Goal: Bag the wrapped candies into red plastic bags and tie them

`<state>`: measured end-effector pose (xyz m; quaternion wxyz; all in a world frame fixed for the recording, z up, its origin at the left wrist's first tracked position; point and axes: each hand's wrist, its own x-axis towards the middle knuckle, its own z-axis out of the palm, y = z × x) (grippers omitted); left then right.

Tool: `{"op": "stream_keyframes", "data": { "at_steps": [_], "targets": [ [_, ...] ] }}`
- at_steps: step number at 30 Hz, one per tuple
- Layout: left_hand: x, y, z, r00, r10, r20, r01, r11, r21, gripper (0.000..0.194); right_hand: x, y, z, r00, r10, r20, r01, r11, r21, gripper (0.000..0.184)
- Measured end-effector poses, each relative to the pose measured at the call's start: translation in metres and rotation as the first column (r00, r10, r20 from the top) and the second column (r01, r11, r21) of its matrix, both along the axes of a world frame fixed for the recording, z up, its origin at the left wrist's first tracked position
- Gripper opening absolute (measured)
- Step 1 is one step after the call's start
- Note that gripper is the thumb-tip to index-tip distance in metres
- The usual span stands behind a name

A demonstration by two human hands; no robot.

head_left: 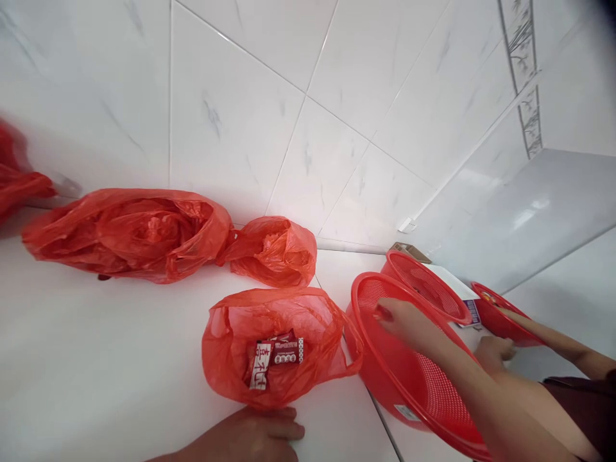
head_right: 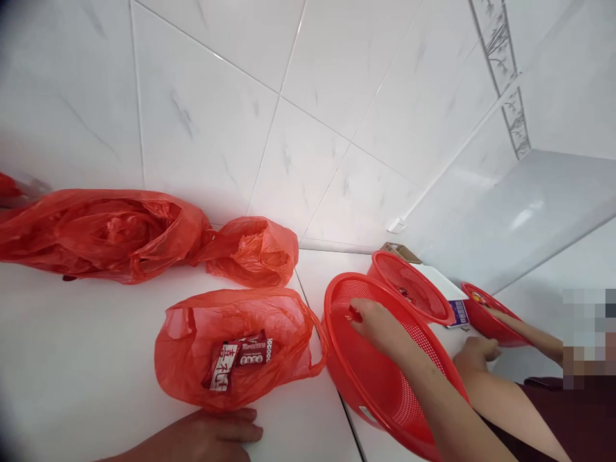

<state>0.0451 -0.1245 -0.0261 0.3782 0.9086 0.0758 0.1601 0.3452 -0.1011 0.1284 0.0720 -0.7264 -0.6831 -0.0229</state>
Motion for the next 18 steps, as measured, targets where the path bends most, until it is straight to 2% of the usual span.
{"op": "stream_keyframes", "data": {
  "at_steps": [3, 6, 10, 12, 15, 18],
  "targets": [
    [0.003, 0.0, -0.004, 0.999, -0.004, 0.04, 0.005, 1.0, -0.01, 0.032, -0.027, -0.006, 0.026, 0.996, 0.089, -0.028, -0.089, 0.996, -0.007, 0.013],
    [-0.003, -0.001, 0.006, 0.999, -0.022, 0.036, 0.021, 1.0, 0.02, 0.027, -0.07, -0.015, 0.036, 0.974, 0.193, -0.117, -0.2, 0.978, -0.051, 0.007],
    [-0.014, -0.005, 0.024, 1.0, 0.002, 0.003, -0.003, 0.993, 0.118, 0.024, -0.116, -0.015, 0.024, 0.933, 0.321, -0.164, -0.34, 0.935, -0.105, 0.009],
    [-0.016, -0.007, 0.027, 1.0, 0.027, 0.001, -0.027, 0.985, 0.172, 0.024, -0.127, -0.009, 0.015, 0.923, 0.344, -0.17, -0.36, 0.93, -0.07, 0.02],
    [-0.016, -0.009, 0.026, 0.999, 0.039, 0.017, -0.042, 0.971, 0.236, 0.018, -0.13, -0.005, 0.008, 0.929, 0.313, -0.198, -0.312, 0.949, 0.036, 0.045],
    [-0.017, -0.012, 0.027, 0.995, 0.064, 0.079, -0.084, 0.953, 0.292, 0.01, -0.128, -0.019, 0.002, 0.929, 0.258, -0.266, -0.221, 0.962, 0.162, 0.038]
  ]
}}
